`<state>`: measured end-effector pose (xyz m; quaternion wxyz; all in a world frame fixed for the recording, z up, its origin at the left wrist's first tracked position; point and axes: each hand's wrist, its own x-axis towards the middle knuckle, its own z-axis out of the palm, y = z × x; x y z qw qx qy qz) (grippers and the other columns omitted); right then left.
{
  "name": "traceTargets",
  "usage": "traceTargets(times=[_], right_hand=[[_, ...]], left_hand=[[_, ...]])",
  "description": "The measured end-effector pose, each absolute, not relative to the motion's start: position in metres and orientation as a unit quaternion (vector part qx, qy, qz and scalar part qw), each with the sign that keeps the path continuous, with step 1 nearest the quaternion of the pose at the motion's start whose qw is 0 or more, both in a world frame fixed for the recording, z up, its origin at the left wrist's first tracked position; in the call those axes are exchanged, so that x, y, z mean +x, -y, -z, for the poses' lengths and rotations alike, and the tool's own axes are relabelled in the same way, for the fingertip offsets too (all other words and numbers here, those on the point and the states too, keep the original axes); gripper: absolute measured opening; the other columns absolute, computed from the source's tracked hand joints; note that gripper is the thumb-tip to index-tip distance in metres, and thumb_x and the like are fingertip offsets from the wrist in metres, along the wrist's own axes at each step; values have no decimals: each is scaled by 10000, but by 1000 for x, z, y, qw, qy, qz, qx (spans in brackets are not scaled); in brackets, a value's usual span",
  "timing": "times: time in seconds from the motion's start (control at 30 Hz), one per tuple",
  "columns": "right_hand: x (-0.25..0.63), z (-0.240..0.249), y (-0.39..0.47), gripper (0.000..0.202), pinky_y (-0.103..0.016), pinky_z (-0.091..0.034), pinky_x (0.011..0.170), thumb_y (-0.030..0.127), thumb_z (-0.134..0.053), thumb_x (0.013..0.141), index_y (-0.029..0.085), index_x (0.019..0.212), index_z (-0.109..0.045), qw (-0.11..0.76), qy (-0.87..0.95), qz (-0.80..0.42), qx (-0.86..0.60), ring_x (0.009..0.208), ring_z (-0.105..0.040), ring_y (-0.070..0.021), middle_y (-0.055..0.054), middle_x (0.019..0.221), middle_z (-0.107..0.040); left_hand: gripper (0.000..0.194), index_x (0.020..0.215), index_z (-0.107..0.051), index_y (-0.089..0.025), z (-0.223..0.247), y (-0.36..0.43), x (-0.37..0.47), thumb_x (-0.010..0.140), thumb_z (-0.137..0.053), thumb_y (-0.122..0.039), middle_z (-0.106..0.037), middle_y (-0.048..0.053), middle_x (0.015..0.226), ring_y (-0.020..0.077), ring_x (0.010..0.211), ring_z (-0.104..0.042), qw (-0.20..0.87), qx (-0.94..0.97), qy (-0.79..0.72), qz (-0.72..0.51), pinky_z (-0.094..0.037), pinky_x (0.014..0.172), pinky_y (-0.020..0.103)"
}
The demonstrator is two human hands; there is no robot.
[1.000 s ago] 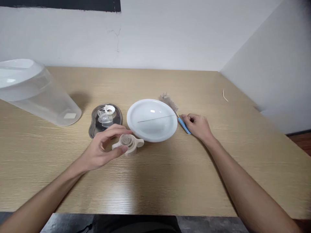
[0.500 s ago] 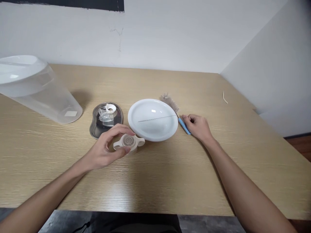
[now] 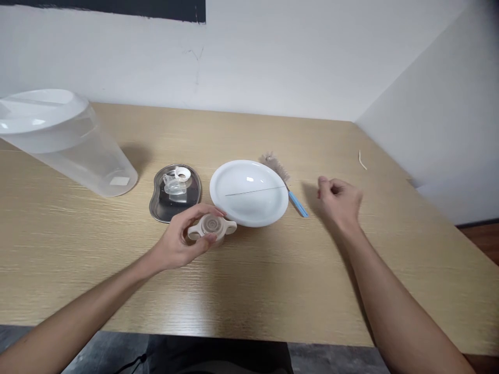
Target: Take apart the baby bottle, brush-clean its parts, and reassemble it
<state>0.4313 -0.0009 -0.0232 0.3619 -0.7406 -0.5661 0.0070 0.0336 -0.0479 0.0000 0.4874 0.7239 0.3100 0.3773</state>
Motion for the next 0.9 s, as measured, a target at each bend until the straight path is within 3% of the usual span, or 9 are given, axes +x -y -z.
traceTargets(times=[0.13,0.27,0.33,0.47,0.6,0.7,0.9], right_hand=[[410,-10,-1,420,-385,-425,600,442,-447,959,270,576,-466,443,521,51,-728,554,-546,-222,-74,592,-595],[347,-50,-18,270,-364,-478,672,383,-573,920,243,690,-602,439,647,30,-623,669,-630,-229,-55,697,-683],[303,-66,-32,141,-331,-490,727,354,-642,886,240,815,-686,392,726,-3,-564,776,-665,-213,-35,827,-736],[214,-86,-63,197,-384,-445,921,240,-532,963,181,967,-721,240,893,-32,-380,1000,-635,-254,-98,1003,-746],[159,-87,-95,194,-378,-401,888,207,-566,931,165,993,-745,65,926,-37,-371,1032,-593,-276,-125,1038,-737],[147,-84,-116,182,-368,-397,844,217,-620,902,172,1019,-752,24,926,-41,-374,1001,-591,-280,-117,1000,-737],[144,-70,-134,369,-379,-399,905,211,-737,855,163,1220,-717,-54,927,-42,-369,1137,-559,-316,-154,1220,-694]], left_hand=[[323,1210,-616,-217,0,48,33,893,-671,-193,-674,103,1187,253,1059,-652,489,717,-314,-384,-524,805,314],[334,1193,-609,-202,2,49,33,867,-683,-192,-658,103,1175,229,991,-648,499,708,-315,-388,-523,802,314],[335,1189,-608,-194,3,50,34,862,-680,-190,-649,109,1190,232,1009,-647,498,706,-311,-397,-524,832,325],[320,1178,-613,-180,5,50,35,878,-686,-264,-659,117,1159,238,986,-652,472,716,-304,-414,-524,820,337],[339,1195,-614,-185,6,49,34,900,-689,-335,-669,110,1132,234,958,-648,465,723,-302,-412,-529,807,351],[341,1203,-618,-193,5,47,32,913,-688,-359,-668,113,1153,245,999,-646,472,726,-281,-413,-537,849,378],[365,1258,-619,-230,10,47,29,932,-675,-386,-664,97,1170,234,987,-645,477,724,-281,-411,-541,823,361]])
